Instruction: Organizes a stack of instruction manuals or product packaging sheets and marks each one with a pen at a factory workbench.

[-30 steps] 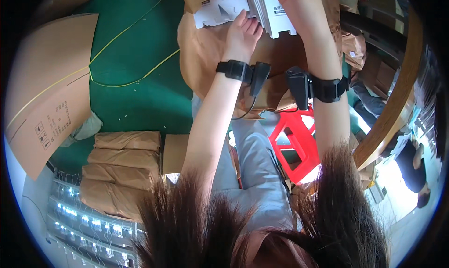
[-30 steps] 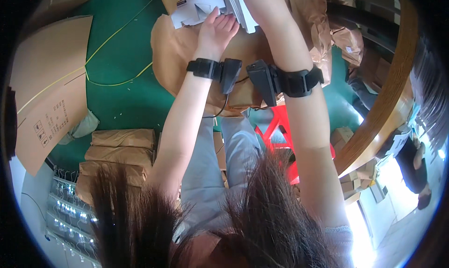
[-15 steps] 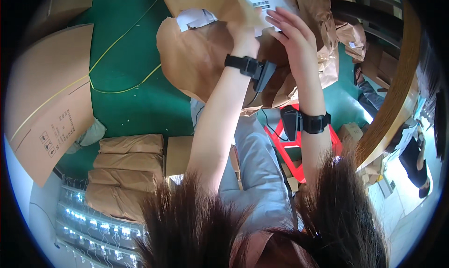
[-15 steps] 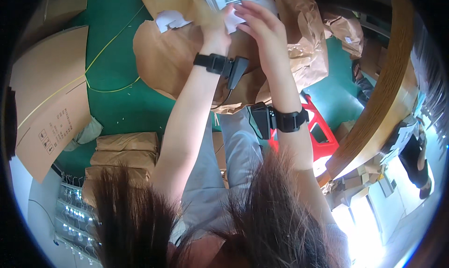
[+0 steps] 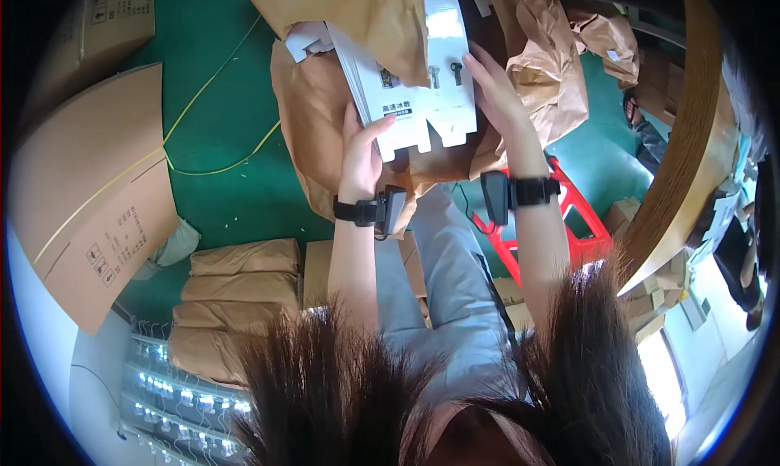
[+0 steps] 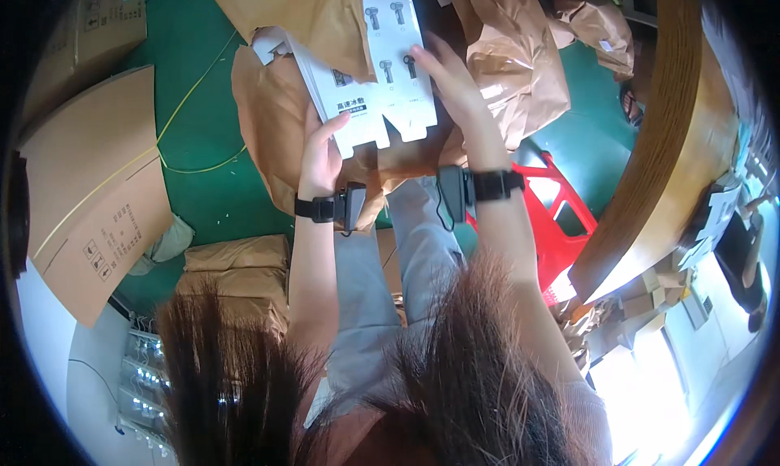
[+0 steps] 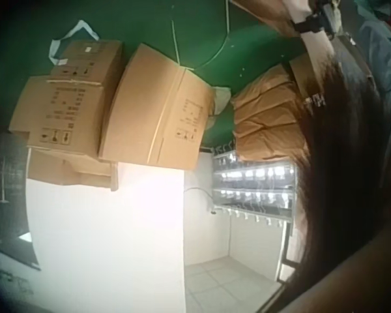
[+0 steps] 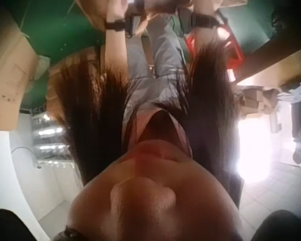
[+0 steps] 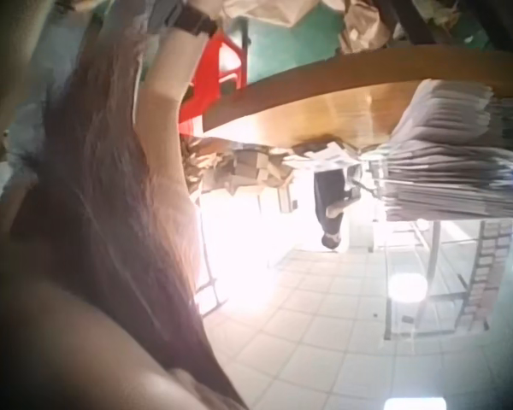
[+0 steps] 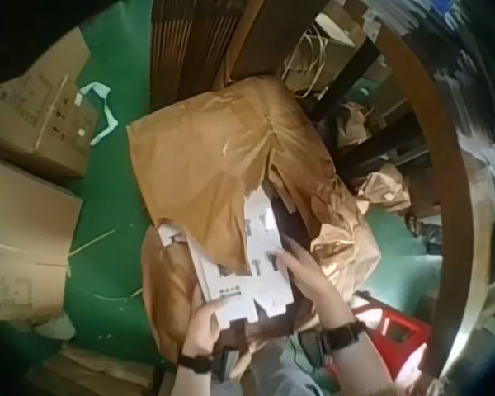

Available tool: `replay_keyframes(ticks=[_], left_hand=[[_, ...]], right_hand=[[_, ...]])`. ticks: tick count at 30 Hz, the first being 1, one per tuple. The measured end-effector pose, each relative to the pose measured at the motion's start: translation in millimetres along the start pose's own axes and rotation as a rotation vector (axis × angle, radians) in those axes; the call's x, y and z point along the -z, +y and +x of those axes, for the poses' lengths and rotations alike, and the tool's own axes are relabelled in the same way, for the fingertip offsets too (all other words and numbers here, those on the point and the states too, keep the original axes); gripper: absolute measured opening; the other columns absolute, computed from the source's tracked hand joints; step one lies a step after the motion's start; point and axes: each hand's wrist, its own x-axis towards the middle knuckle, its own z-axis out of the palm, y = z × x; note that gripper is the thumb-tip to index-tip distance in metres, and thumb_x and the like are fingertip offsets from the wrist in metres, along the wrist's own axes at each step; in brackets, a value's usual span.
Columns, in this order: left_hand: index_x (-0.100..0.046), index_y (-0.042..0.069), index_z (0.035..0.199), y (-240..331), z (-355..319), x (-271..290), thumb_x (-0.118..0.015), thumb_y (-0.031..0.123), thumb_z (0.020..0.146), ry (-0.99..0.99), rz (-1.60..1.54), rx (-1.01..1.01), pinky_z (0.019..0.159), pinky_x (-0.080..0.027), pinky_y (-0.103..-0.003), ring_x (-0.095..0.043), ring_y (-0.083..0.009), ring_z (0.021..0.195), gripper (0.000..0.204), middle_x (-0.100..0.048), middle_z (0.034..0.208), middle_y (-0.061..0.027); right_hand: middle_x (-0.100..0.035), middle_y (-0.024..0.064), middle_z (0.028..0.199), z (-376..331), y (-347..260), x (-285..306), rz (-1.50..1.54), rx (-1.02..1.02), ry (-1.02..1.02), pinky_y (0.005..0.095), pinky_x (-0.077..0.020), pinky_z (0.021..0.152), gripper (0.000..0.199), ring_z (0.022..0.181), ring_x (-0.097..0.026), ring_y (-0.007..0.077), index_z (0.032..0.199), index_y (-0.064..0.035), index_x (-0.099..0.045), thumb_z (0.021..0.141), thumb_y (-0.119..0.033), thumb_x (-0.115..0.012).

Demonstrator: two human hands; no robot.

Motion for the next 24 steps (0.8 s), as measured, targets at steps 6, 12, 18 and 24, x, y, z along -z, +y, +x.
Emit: replay_keyframes(ticks=[6,12,18,24], left_hand=[[-0.035,0.000,0.115,10.7,-59.1,-23.3,-0.056,-0.004,0.069,0.030,0.021,0.019,0.086,-0.042,-0.031,-0.053,-0.0204,0.096,0.051,-0.051,0.105,-0.0117],[-0.034,0.002,0.118,15.8,-158.4,-36.9,-0.052,-0.002,0.071,0.054,0.004,0.197,0.085,-0.042,-0.030,-0.053,-0.0188,0.096,0.050,-0.051,0.106,-0.0106],[-0.030,0.001,0.124,41.3,-253.0,-50.5,-0.063,0.012,0.071,-0.166,0.452,0.366,0.092,-0.035,-0.031,-0.045,-0.0216,0.108,0.063,-0.046,0.116,-0.0111],[-0.030,0.000,0.125,89.1,-283.5,-73.3,-0.071,0.024,0.067,-0.898,1.440,0.156,0.093,-0.034,-0.033,-0.044,-0.0237,0.109,0.075,-0.043,0.119,-0.0112]], right_hand=[[-0.054,0.0105,0.106,-25.0,-17.0,0.2,0.375,-0.297,-0.306,0.0282,-0.0453,0.078,0.047,0.095,-0.053,0.0166,0.114,0.0021,-0.044,0.074,-0.015,-0.064],[-0.054,0.0103,0.105,-136.0,-10.1,11.4,0.659,-0.350,-0.140,0.0284,-0.0456,0.078,0.048,0.094,-0.054,0.0184,0.116,0.0008,-0.042,0.073,-0.006,-0.063],[-0.051,0.0101,0.109,-257.8,-61.6,48.6,0.587,-0.242,-0.147,0.0286,-0.0391,0.086,0.056,0.101,-0.049,0.0171,0.120,0.0013,-0.038,0.070,-0.004,-0.064],[-0.049,0.0094,0.109,-367.8,-100.8,77.7,0.108,0.144,-0.147,0.0285,-0.0351,0.090,0.062,0.103,-0.046,0.0159,0.121,0.0014,-0.037,0.067,-0.006,-0.067]])
